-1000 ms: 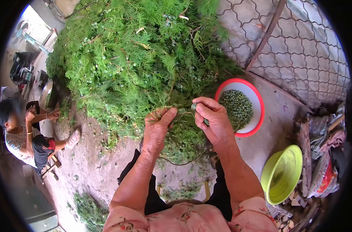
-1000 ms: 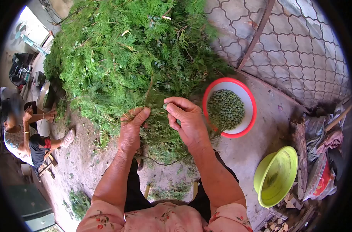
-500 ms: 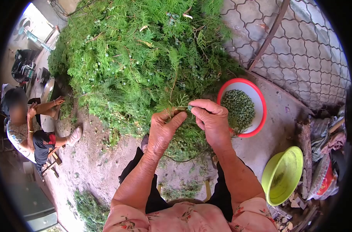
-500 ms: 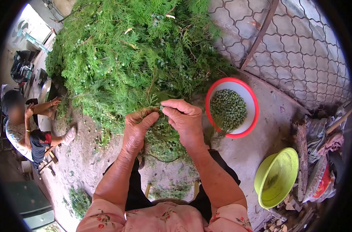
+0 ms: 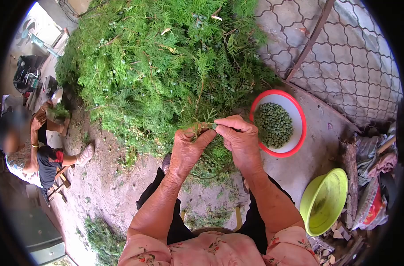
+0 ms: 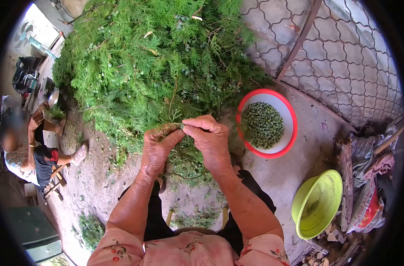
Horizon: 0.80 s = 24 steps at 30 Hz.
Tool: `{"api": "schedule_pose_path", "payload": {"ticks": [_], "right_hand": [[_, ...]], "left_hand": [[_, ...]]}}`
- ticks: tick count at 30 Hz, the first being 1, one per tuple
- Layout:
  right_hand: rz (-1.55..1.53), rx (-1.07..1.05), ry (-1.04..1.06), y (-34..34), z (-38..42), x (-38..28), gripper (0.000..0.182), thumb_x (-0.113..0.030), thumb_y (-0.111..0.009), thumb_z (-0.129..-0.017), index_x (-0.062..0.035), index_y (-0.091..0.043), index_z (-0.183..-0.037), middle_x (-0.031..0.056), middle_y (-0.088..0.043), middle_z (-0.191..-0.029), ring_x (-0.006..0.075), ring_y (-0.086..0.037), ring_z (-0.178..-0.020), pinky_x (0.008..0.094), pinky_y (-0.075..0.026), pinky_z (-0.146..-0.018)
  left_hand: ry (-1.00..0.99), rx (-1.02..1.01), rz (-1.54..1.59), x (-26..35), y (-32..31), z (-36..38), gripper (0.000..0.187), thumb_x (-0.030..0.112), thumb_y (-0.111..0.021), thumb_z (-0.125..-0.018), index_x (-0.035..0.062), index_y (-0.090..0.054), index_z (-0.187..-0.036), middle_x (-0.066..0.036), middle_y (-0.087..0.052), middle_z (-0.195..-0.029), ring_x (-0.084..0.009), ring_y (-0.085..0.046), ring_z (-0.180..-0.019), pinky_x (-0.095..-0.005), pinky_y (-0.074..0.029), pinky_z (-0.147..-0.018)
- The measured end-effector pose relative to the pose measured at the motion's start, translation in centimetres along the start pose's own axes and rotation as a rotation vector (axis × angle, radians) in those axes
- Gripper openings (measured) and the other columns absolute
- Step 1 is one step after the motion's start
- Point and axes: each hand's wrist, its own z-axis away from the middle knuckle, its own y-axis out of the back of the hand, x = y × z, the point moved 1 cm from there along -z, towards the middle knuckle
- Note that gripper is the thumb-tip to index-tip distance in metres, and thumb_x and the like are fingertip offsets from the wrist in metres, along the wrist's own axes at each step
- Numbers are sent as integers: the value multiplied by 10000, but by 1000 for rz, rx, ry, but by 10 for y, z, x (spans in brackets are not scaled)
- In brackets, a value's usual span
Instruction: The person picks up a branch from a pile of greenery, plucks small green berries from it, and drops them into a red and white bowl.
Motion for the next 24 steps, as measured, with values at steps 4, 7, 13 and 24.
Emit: {"api": "schedule_pose_path", "payload": {"ticks": [4,7,13,24], "right_hand": [[29,-24,-61,-1,0,-5,87,-14,-650,-755,-20,-662,-842,-22,-534,-793,21,-426,-539,176,-311,-437],[-173,-39,-146,6,-2,-3,87,-42,-609,-790,-10,-624,-869,11,-548,-810,47,-452,-541,195,-327,-437],[-469,-40,-209,20,-12,-15,136,-86,-530,-840,-8,-575,-942,53,-549,-799,92,-486,-546,220,-339,-431],[-172,-163,-412,13,-7,-19,320,-292,-575,-870,22,-597,-926,31,-498,-694,85,-443,-477,205,-282,-385]], "left_hand": [[26,24,48,-1,1,2,108,19,-657,-753,15,-667,-860,2,-630,-764,-67,-548,-701,-223,-439,-646],[17,31,66,3,0,1,99,29,-647,-757,13,-669,-853,8,-616,-735,-63,-530,-672,-215,-424,-619],[45,16,214,5,2,0,110,30,-637,-754,11,-673,-857,3,-627,-754,-75,-545,-682,-215,-429,-649],[104,-17,90,10,0,4,143,82,-683,-690,12,-659,-812,-10,-621,-733,-108,-544,-689,-259,-426,-687]]}}
